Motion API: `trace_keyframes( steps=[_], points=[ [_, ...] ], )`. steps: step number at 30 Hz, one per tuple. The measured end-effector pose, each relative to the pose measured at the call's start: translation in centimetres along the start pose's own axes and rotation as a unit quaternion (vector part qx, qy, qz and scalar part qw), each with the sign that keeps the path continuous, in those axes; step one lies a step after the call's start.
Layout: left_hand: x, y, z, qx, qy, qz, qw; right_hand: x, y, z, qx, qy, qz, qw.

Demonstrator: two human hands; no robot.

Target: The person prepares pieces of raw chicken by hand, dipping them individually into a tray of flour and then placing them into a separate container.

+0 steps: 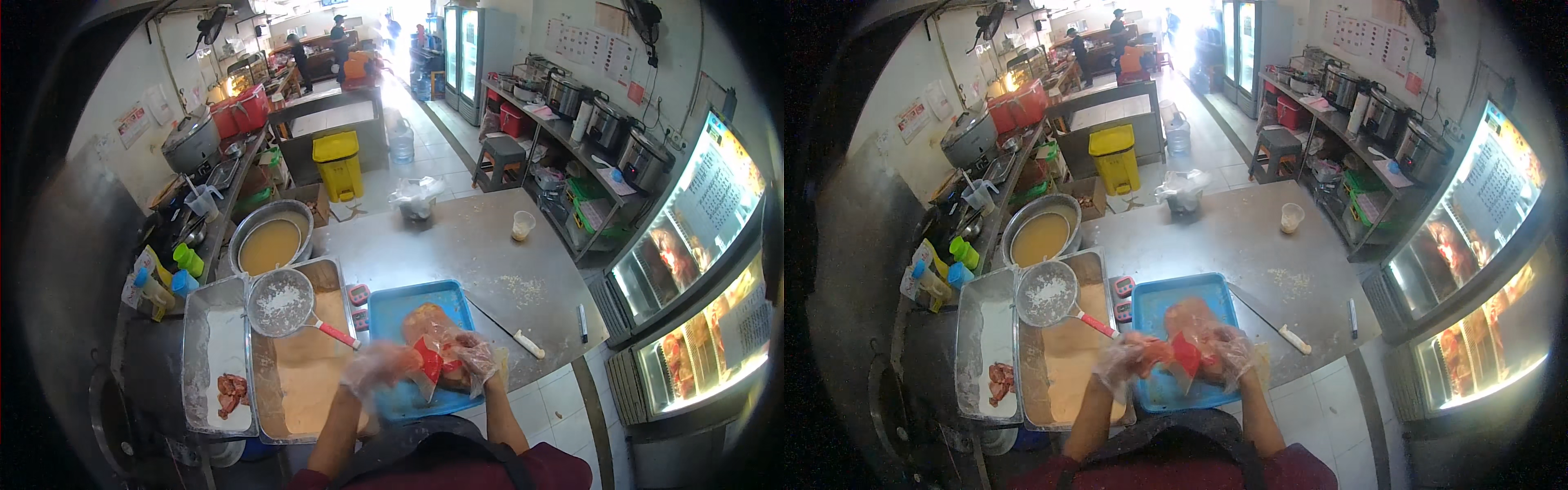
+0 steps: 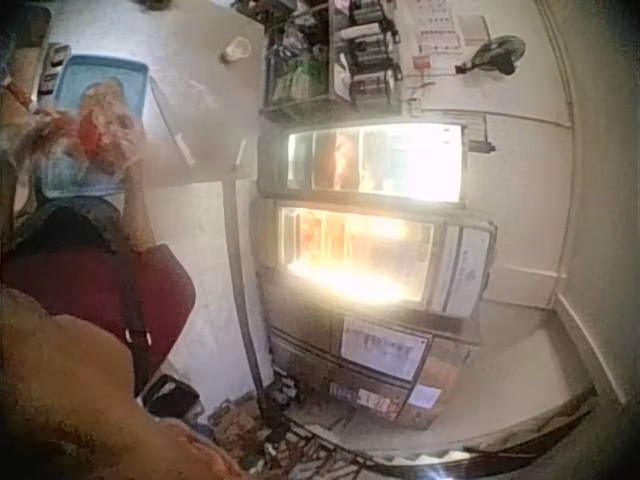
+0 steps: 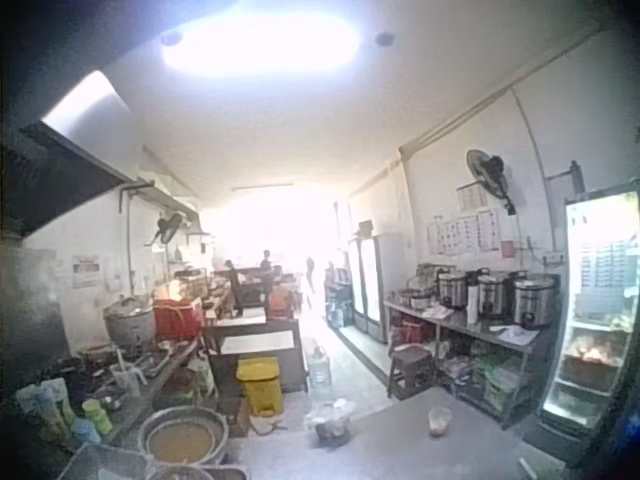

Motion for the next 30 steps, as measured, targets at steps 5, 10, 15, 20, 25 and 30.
trace_keyframes(
  steps=[5,10,15,20,25,30],
  points=[
    [-2.4,-10.7,-5.7,-0.292,-0.072,0.043,0.953,1.9,-0.8,0.4,0.026,-0.255,0.091,0.962],
    [0.2,-21.1,-13.5,-0.421,-0.184,0.065,0.886,0.5,-0.2,2.6,0.114,-0.252,0.039,0.96],
    [12.4,-34.6,-24.5,-0.621,-0.147,0.049,0.768,-6.6,0.7,2.4,0.106,-0.263,0.028,0.959],
    [25.2,-45.3,-34.3,-0.702,-0.159,-0.006,0.695,-5.9,-0.1,2.5,0.114,-0.286,0.02,0.951],
    [31.3,-48.1,-39.2,-0.713,-0.167,-0.069,0.678,1.9,0.7,5.1,0.127,-0.337,-0.103,0.927],
    [33.5,-49.1,-40.8,-0.699,-0.165,-0.125,0.685,10.2,4.1,10.8,0.133,-0.443,-0.284,0.84]
  ],
)
Point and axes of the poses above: each hand's wrist, its own y-axis towards the middle knuckle, its own z-axis out of the palm, x = y × z, the point moved 6 cm from there along y, towards the middle knuckle, and after that the axes turned 5 degrees about y, right-handed, at the moved point
